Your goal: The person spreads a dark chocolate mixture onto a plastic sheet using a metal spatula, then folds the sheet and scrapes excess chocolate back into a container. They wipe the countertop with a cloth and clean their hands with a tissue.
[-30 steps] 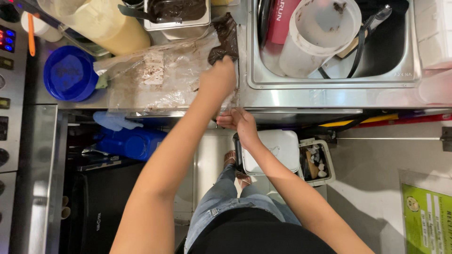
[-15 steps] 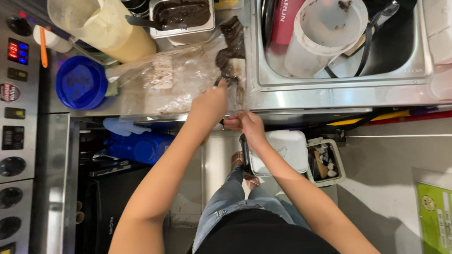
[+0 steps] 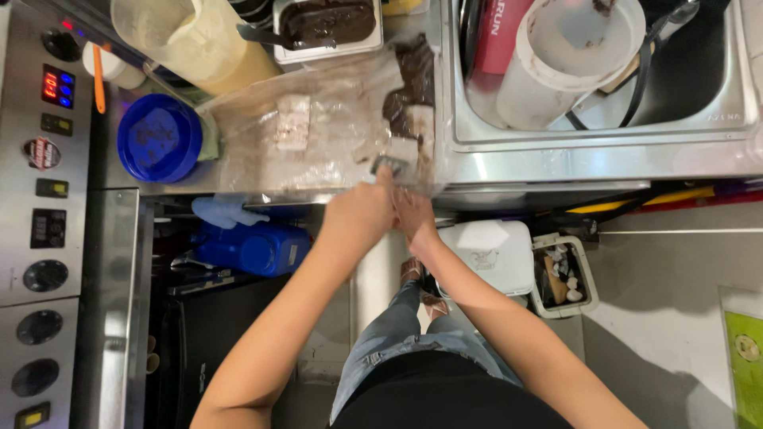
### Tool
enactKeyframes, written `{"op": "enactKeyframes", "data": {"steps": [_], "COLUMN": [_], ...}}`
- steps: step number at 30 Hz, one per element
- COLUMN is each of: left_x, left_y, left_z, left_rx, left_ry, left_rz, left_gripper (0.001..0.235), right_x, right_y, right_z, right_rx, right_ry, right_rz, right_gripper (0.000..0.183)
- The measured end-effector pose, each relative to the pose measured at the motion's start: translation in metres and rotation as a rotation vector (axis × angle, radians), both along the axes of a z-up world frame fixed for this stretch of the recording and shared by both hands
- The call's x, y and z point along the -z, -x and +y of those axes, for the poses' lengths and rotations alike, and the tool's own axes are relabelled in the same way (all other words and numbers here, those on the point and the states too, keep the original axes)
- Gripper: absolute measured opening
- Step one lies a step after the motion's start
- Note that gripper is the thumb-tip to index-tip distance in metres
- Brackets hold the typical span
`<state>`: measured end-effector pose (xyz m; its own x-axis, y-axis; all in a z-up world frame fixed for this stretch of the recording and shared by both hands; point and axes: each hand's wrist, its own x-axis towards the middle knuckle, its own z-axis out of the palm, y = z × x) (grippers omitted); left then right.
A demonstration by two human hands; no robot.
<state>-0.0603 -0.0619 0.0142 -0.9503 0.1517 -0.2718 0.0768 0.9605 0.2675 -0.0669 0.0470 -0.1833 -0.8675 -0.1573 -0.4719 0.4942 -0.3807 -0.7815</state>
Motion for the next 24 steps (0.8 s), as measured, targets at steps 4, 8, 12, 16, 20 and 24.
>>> {"op": "enactKeyframes", "data": {"steps": [4,8,12,16,20,24], "left_x": [0.028,0.048,0.040,0.031,0.043,0.056], "left_y": [0.012,0.047,0.084,0.054,0.027,0.078], "left_z": [0.005,0.005,0.007,0.004,0.009,0.018], "left_rx": [0.005,-0.010,-0.016,0.089,0.062,0.070], "left_ry": [-0.049,-0.113,-0.043,-0.073,-0.045,-0.055], "left_rz": [0.074,0.119,0.114,0.172,-0.051,0.164], "left_gripper": [0.055,0.043,0.029,0.035,0.045,0.025], "right_x": [0.007,0.003,-0.001,0.000,-0.003,-0.006], "right_y": [-0.006,-0.009,-0.007,-0.006,-0.009,-0.005], "right_z": [0.005,0.014,0.013,0.013,0.014,0.019], "right_rx": [-0.057,-0.100,-0.126,-0.098,-0.104,-0.137], "right_ry": [0.002,0.013,-0.026,-0.010,0.054,0.024], "right_rz": [0.044,0.079,0.075,-0.010,0.078,-0.008], "right_gripper": [0.031,0.033,0.037,0.038,0.041,0.042]}}
